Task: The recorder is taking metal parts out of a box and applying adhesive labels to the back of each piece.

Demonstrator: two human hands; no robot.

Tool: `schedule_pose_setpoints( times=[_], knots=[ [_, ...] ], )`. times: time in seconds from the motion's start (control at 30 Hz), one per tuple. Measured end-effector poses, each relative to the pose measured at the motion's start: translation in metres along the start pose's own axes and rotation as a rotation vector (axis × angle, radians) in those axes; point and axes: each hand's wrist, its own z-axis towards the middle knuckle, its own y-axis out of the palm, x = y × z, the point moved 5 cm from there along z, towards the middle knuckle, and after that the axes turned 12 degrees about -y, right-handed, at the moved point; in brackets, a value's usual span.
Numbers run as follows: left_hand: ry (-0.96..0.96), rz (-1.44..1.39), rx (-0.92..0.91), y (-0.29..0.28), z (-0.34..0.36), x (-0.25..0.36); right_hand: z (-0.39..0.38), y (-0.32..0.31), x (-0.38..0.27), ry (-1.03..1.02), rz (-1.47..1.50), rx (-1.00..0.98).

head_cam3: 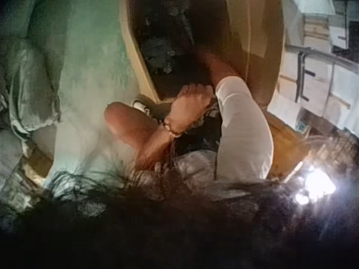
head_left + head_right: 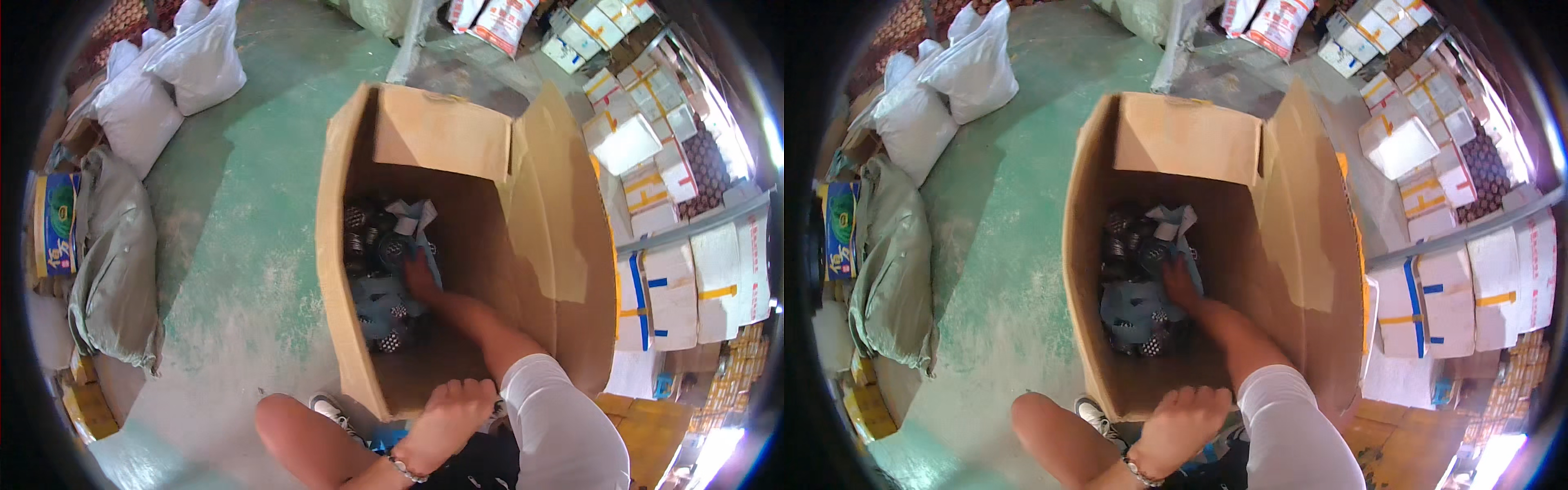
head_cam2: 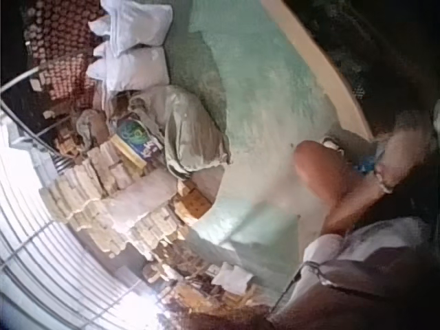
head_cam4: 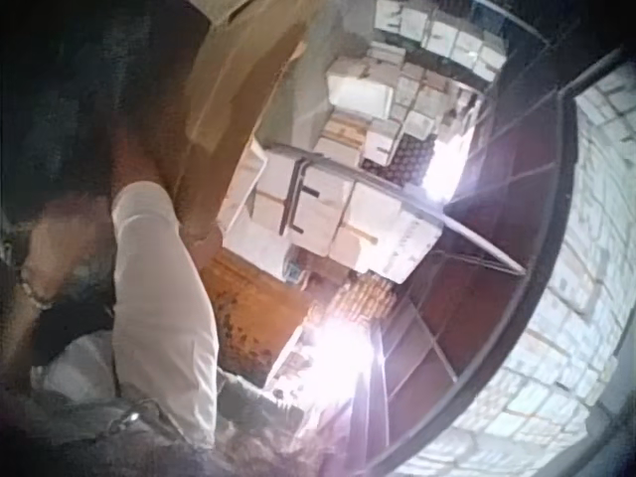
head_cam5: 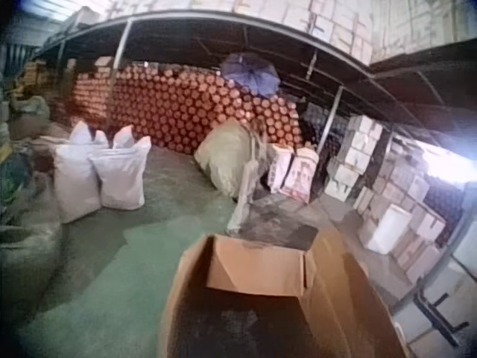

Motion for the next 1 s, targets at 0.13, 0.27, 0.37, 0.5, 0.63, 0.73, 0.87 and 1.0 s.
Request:
schedule_pose_setpoints(
  times=[0.13,0.27,0.37,0.5,0.63,0.73,0.87,1.0],
  knots=[
    [-0.006,-0.037,0.015,-0.012,0.009,0.001,0.014,0.005,0.020,0.178,0.161,-0.267],
    [-0.003,-0.108,-0.079,-0.008,0.012,0.001,0.065,-0.072,0.033,-0.019,0.275,-0.887],
    [0.037,-0.128,-0.092,-0.016,0.010,-0.007,0.109,-0.196,0.040,0.252,0.410,-1.154],
    [-0.050,-0.091,0.045,-0.061,-0.001,-0.048,0.136,-0.377,-0.006,0.027,0.138,-0.825],
    [-0.055,0.029,-0.032,-0.085,-0.020,-0.071,0.106,-0.512,-0.062,0.102,0.496,-0.303],
    [0.063,-0.224,-0.001,-0.091,-0.034,-0.039,0.066,-0.570,-0.111,-0.027,0.953,-0.041],
    [-0.119,-1.015,0.344,-0.143,-0.025,-0.024,-0.009,-0.637,-0.156,-0.222,1.292,0.386],
    [-0.010,-1.478,0.367,-0.201,-0.006,0.008,-0.059,-0.685,-0.194,-0.338,0.791,0.503]
  ],
)
